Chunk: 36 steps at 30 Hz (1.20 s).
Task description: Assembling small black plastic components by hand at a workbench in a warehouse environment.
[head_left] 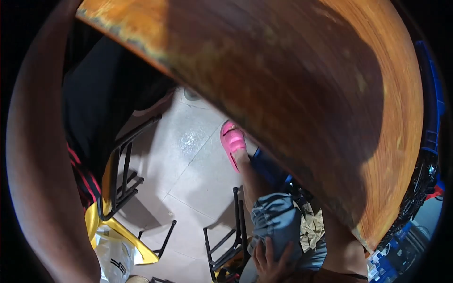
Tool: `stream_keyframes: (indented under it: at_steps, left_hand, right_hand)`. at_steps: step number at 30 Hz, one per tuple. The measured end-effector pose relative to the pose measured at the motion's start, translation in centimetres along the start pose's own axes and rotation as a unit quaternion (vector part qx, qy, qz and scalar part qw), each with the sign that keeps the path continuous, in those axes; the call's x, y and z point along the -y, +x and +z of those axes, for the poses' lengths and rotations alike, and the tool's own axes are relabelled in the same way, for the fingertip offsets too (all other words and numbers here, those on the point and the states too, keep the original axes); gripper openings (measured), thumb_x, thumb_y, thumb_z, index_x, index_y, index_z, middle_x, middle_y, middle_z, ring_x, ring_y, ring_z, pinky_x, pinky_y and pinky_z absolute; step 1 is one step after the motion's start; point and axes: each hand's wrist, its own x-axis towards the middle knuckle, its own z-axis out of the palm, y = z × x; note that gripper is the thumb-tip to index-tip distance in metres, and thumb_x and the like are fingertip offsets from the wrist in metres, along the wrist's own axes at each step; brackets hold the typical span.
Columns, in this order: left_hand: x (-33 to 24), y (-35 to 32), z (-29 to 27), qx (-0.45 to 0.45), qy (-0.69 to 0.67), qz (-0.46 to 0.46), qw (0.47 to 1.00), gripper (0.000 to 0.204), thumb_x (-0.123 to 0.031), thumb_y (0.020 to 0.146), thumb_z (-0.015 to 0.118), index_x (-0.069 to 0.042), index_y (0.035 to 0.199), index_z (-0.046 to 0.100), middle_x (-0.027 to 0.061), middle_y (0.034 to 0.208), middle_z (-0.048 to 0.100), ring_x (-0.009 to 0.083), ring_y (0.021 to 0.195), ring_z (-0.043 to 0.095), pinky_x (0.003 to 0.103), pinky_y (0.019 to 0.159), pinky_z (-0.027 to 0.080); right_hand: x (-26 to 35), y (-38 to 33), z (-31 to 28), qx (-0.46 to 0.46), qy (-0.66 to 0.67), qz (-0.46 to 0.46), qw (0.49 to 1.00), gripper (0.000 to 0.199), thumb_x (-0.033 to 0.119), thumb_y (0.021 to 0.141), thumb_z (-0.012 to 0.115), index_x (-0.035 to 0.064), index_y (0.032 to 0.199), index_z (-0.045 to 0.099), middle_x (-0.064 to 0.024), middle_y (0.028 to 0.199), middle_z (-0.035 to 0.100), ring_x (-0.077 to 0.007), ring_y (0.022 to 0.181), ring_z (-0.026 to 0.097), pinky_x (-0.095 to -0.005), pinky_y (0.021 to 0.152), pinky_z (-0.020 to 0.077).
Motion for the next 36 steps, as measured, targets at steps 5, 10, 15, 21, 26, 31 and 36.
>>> stream_keyframes:
  at_steps: [5,10,15,21,26,31,36]
  left_hand:
    - [3.5,4.1,1.0,-0.026,0.008,0.009,1.000,0.077,-0.030,0.060,0.075,-0.028,0.131,0.046,0.0245,0.140,0.027,0.0475,0.118,0.036,0.056,0.094,0.036]
    - [5.7,6.7,1.6,-0.061,0.010,-0.010,0.998,0.077,-0.030,0.060,0.075,-0.028,0.132,0.045,0.0246,0.140,0.027,0.0474,0.118,0.036,0.055,0.094,0.036]
    - [7.6,8.7,2.4,-0.073,-0.005,-0.016,0.997,0.077,-0.029,0.061,0.074,-0.028,0.132,0.045,0.0246,0.140,0.027,0.0473,0.119,0.036,0.055,0.094,0.036]
    - [8.2,7.4,2.7,-0.036,-0.022,-0.031,0.999,0.077,-0.028,0.061,0.074,-0.027,0.132,0.045,0.0247,0.141,0.026,0.0472,0.119,0.036,0.055,0.095,0.036]
    - [6.0,4.3,1.1,-0.007,-0.027,-0.032,0.999,0.077,-0.027,0.061,0.074,-0.027,0.132,0.045,0.0247,0.141,0.026,0.0471,0.119,0.035,0.055,0.095,0.036]
    - [2.9,1.8,-1.2,-0.029,-0.010,-0.004,1.000,0.077,-0.027,0.061,0.074,-0.027,0.132,0.045,0.0248,0.141,0.026,0.0470,0.119,0.035,0.054,0.095,0.036]
    - [-2.6,-1.6,-0.9,-0.058,0.012,0.021,0.998,0.076,-0.026,0.062,0.073,-0.027,0.133,0.045,0.0248,0.141,0.026,0.0470,0.119,0.035,0.054,0.095,0.036]
  right_hand:
    - [0.7,4.9,3.9,-0.005,0.062,0.013,0.998,0.036,0.034,0.091,0.047,0.0014,0.103,0.054,-0.0150,0.103,0.055,-0.0262,0.097,0.052,-0.0425,0.083,0.0425]
    - [2.1,9.0,7.0,0.021,0.123,0.007,0.992,0.034,0.033,0.091,0.047,0.0015,0.102,0.054,-0.0142,0.101,0.055,-0.0253,0.095,0.052,-0.0419,0.082,0.0430]
    - [2.1,11.1,8.2,0.044,0.158,0.019,0.986,0.033,0.032,0.092,0.047,0.0017,0.101,0.055,-0.0134,0.099,0.056,-0.0244,0.093,0.052,-0.0413,0.080,0.0436]
    - [0.4,7.5,7.1,0.084,0.187,0.081,0.975,0.031,0.031,0.092,0.046,0.0018,0.099,0.055,-0.0125,0.097,0.056,-0.0232,0.091,0.053,-0.0406,0.078,0.0442]
    - [0.0,2.4,2.7,0.105,0.219,0.134,0.961,0.030,0.030,0.092,0.046,0.0020,0.098,0.055,-0.0117,0.095,0.056,-0.0223,0.089,0.053,-0.0400,0.076,0.0448]
    - [1.2,-0.3,-1.4,0.104,0.288,0.138,0.942,0.029,0.029,0.093,0.046,0.0021,0.097,0.055,-0.0110,0.093,0.057,-0.0214,0.087,0.054,-0.0394,0.074,0.0453]
    - [-0.7,-3.9,-6.2,0.112,0.359,0.130,0.917,0.028,0.028,0.093,0.046,0.0022,0.095,0.055,-0.0102,0.092,0.057,-0.0205,0.085,0.054,-0.0388,0.073,0.0459]
